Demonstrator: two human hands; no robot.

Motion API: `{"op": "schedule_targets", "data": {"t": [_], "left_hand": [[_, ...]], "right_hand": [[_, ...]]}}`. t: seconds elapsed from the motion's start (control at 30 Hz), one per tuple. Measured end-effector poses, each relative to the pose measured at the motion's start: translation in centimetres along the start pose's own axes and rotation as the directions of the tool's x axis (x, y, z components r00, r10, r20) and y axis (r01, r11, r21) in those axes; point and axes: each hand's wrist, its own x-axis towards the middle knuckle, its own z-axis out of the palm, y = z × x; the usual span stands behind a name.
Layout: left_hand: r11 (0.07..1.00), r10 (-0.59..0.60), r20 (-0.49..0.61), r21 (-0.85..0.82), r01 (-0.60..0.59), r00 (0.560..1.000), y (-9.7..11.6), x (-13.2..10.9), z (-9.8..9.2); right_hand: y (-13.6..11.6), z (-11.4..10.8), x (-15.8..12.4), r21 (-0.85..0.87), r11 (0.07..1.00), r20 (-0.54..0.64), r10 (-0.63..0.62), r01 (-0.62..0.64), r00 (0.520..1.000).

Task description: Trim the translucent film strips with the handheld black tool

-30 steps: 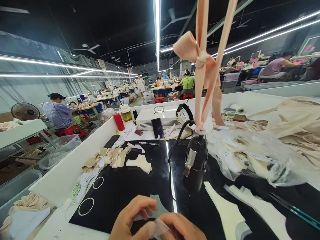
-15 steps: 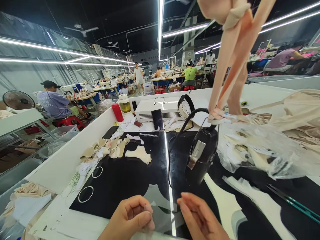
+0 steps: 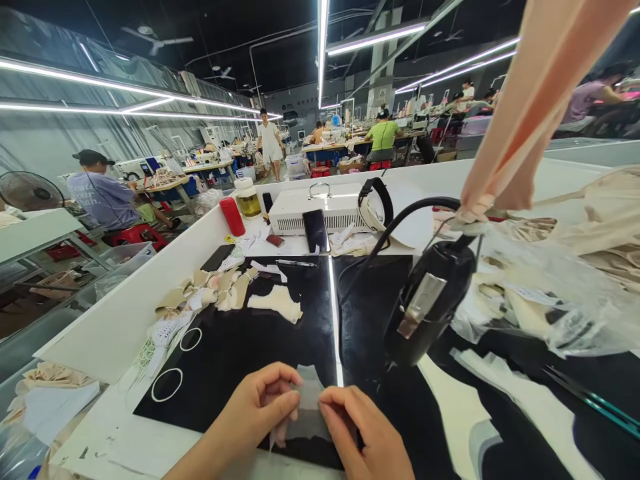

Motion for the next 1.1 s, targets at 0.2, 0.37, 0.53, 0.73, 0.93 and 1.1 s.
{"op": "schedule_targets", "data": {"t": [0.2, 0.37, 0.53, 0.73, 0.93, 1.1], "left_hand": [[0.876, 0.188, -0.15, 0.472, -0.097, 0.971, -0.5, 0.6, -0.7], [0.63, 0.334, -0.103, 0.763, -0.141, 0.937, -1.2, 0.5, -0.8], [0.408, 0.424, -0.012, 0.895, -0.179, 0.906, -1.8, 0.5, -0.7], [0.327, 0.44, 0.027, 0.926, -0.188, 0.898, -1.9, 0.5, -0.6], [0.318, 0.429, 0.026, 0.931, -0.178, 0.903, -2.0, 0.5, -0.6], [0.325, 0.415, 0.023, 0.93, -0.172, 0.909, -1.9, 0.6, -0.6]], "right_hand": [[1.2, 0.5, 1.4, -0.221, 0.948, 0.052, -0.222, 0.228, 0.974], [2.0, 0.9, 1.7, -0.451, 0.838, 0.069, -0.311, 0.308, 0.948], [2.7, 1.1, 1.5, -0.575, 0.741, 0.117, -0.344, 0.346, 0.932], [2.8, 1.2, 1.6, -0.611, 0.697, 0.156, -0.358, 0.374, 0.921], [2.9, 1.3, 1.5, -0.601, 0.708, 0.163, -0.344, 0.37, 0.925], [3.0, 1.4, 1.4, -0.591, 0.721, 0.178, -0.323, 0.363, 0.93]]}}
